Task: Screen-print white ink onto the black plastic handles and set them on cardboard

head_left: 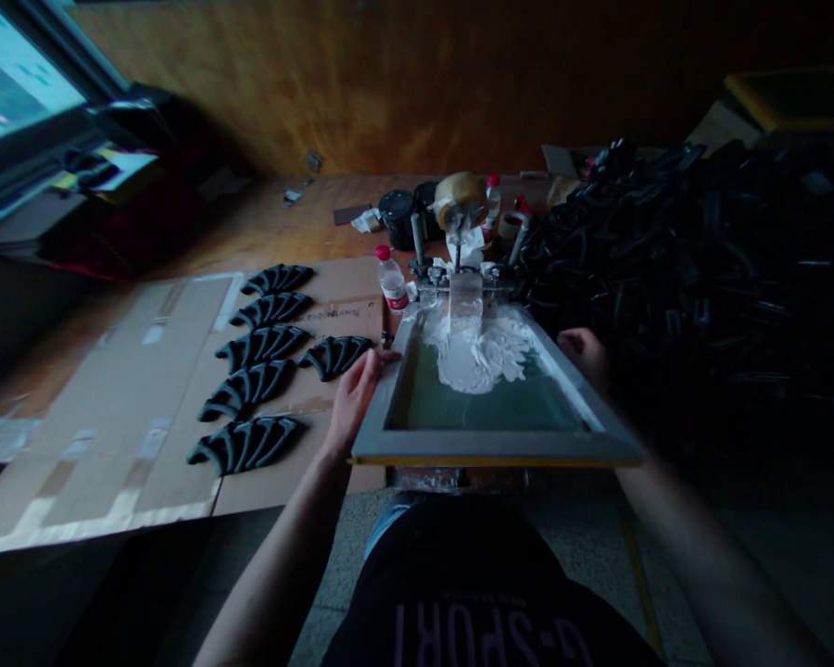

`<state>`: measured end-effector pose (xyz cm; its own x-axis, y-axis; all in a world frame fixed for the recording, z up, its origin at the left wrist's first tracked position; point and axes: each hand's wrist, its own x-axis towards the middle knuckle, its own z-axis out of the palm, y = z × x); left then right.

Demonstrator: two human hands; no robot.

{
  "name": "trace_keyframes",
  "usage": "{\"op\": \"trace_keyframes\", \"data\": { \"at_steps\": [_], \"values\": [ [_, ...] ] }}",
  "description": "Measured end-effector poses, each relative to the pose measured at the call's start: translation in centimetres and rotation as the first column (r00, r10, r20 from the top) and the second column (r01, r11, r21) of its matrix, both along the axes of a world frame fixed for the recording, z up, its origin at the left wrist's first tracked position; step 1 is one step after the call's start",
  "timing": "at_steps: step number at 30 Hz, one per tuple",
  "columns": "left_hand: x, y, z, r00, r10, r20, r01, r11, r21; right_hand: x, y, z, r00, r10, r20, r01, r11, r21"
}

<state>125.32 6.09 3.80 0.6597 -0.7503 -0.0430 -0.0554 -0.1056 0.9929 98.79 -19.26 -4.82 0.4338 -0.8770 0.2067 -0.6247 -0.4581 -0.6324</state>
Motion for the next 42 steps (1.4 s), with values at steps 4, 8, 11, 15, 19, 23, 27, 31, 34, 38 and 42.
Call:
{"op": "trace_keyframes", "data": {
  "at_steps": [4, 8, 11, 15, 19, 23, 27, 31, 34, 38, 42],
  "values": [
    [-1.0, 2.3, -6.0, 0.991, -0.077, -0.111, 0.100, 0.970, 0.220, 5.0, 0.2, 3.7, 0.982, 0.187, 0.035, -0.175, 0.959, -0.221],
    [-1.0, 2.3, -12.2, 0.997, -0.083, -0.009, 0.081, 0.946, 0.313, 11.1, 3.3, 4.7, 0.875, 0.386, -0.292, -0.460, 0.851, -0.253],
    [-0.5, 2.0, -14.4, 0.993, -0.089, 0.074, 0.058, 0.934, 0.352, 11.9, 5.2, 3.3, 0.768, 0.466, -0.439, -0.561, 0.821, -0.111],
    [-0.3, 2.2, -14.9, 0.995, -0.072, 0.067, 0.043, 0.933, 0.358, 8.3, 7.5, 1.7, 0.621, 0.605, -0.498, -0.744, 0.656, -0.130],
    [-0.5, 2.3, -14.6, 0.998, -0.038, 0.054, 0.018, 0.941, 0.339, 5.5, 8.2, 2.5, 0.383, 0.797, -0.466, -0.916, 0.395, -0.078],
    [-0.7, 2.1, -14.1, 0.999, -0.012, 0.044, -0.004, 0.940, 0.342, 5.9, 8.2, 2.5, 0.527, 0.753, -0.393, -0.840, 0.531, -0.110],
    [-0.8, 2.0, -13.4, 1.000, -0.004, 0.007, 0.001, 0.941, 0.338, 5.2, 9.6, 0.8, 0.599, 0.714, -0.363, -0.801, 0.546, -0.247],
    [-0.9, 2.1, -12.4, 1.000, -0.002, -0.013, 0.007, 0.940, 0.341, 5.8, 9.2, 1.3, 0.569, 0.764, -0.302, -0.821, 0.543, -0.174],
    [-0.9, 2.2, -10.2, 0.997, -0.035, -0.069, 0.055, 0.949, 0.311, 8.9, 6.9, 3.6, 0.713, 0.667, -0.216, -0.701, 0.689, -0.187],
    [-0.7, 1.9, -5.1, 0.995, -0.025, -0.093, 0.046, 0.973, 0.226, 10.7, 1.3, 7.4, 0.860, 0.497, -0.111, -0.509, 0.831, -0.223],
    [0.2, -0.5, -0.5, 0.997, 0.018, -0.076, -0.017, 1.000, 0.007, 6.1, -4.7, 7.6, 0.976, 0.179, 0.120, -0.159, 0.974, -0.164]
  ]
}}
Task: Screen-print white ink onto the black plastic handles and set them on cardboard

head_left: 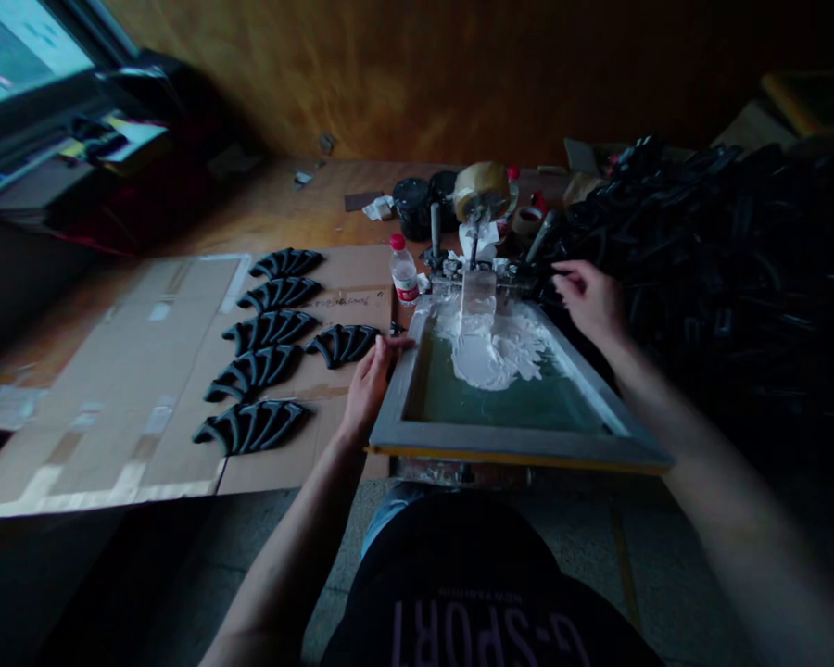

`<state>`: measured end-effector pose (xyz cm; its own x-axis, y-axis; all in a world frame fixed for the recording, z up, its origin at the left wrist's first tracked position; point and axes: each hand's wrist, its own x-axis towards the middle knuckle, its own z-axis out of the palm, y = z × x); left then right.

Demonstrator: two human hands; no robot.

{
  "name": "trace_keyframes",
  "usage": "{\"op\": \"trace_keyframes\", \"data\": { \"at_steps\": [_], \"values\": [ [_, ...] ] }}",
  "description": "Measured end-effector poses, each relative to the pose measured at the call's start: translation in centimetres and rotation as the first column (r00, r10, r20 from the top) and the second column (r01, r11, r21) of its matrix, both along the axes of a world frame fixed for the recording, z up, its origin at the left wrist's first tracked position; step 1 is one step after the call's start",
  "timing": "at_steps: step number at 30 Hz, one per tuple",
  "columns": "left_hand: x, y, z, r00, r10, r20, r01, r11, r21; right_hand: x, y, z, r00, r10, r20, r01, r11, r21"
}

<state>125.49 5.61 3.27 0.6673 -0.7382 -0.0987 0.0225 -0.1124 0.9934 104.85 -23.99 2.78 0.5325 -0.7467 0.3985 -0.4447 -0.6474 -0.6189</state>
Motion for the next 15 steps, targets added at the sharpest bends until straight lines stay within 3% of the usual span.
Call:
{"op": "trace_keyframes", "data": {
  "at_steps": [2, 3, 6, 8, 10, 12, 14, 15],
  "values": [
    [0.7, -1.9, 1.6, 1.000, 0.012, -0.015, -0.014, 0.987, -0.162, -2.5, -0.8, -2.1, 0.994, -0.106, -0.039, 0.109, 0.988, 0.113],
    [1.1, -2.8, 2.2, 1.000, 0.017, -0.014, -0.020, 0.976, -0.216, -3.3, -0.3, -3.6, 0.991, -0.094, -0.095, 0.108, 0.982, 0.158],
    [1.8, -5.0, 3.7, 0.999, 0.025, 0.027, -0.018, 0.969, -0.245, -3.6, 4.5, -8.2, 0.975, 0.062, -0.214, -0.013, 0.974, 0.226],
    [1.7, -5.5, 4.1, 0.999, 0.030, 0.026, -0.023, 0.965, -0.261, -2.7, 8.5, -10.3, 0.917, 0.216, -0.336, -0.165, 0.971, 0.175],
    [1.1, -5.0, 3.8, 0.999, 0.044, 0.007, -0.041, 0.961, -0.274, -1.8, 11.5, -11.2, 0.834, 0.270, -0.481, -0.255, 0.962, 0.098],
    [-0.3, -3.5, 2.4, 0.999, 0.036, -0.030, -0.042, 0.975, -0.220, -1.2, 12.8, -10.9, 0.775, 0.250, -0.581, -0.250, 0.965, 0.081],
    [-2.2, -1.4, 0.2, 0.987, -0.105, -0.119, 0.100, 0.994, -0.053, -0.8, 13.4, -10.0, 0.763, 0.246, -0.598, -0.205, 0.969, 0.137],
    [-3.3, -0.3, -1.0, 0.959, -0.208, -0.195, 0.220, 0.975, 0.042, -0.5, 13.7, -9.5, 0.778, 0.251, -0.575, -0.189, 0.968, 0.167]
  ]
}}
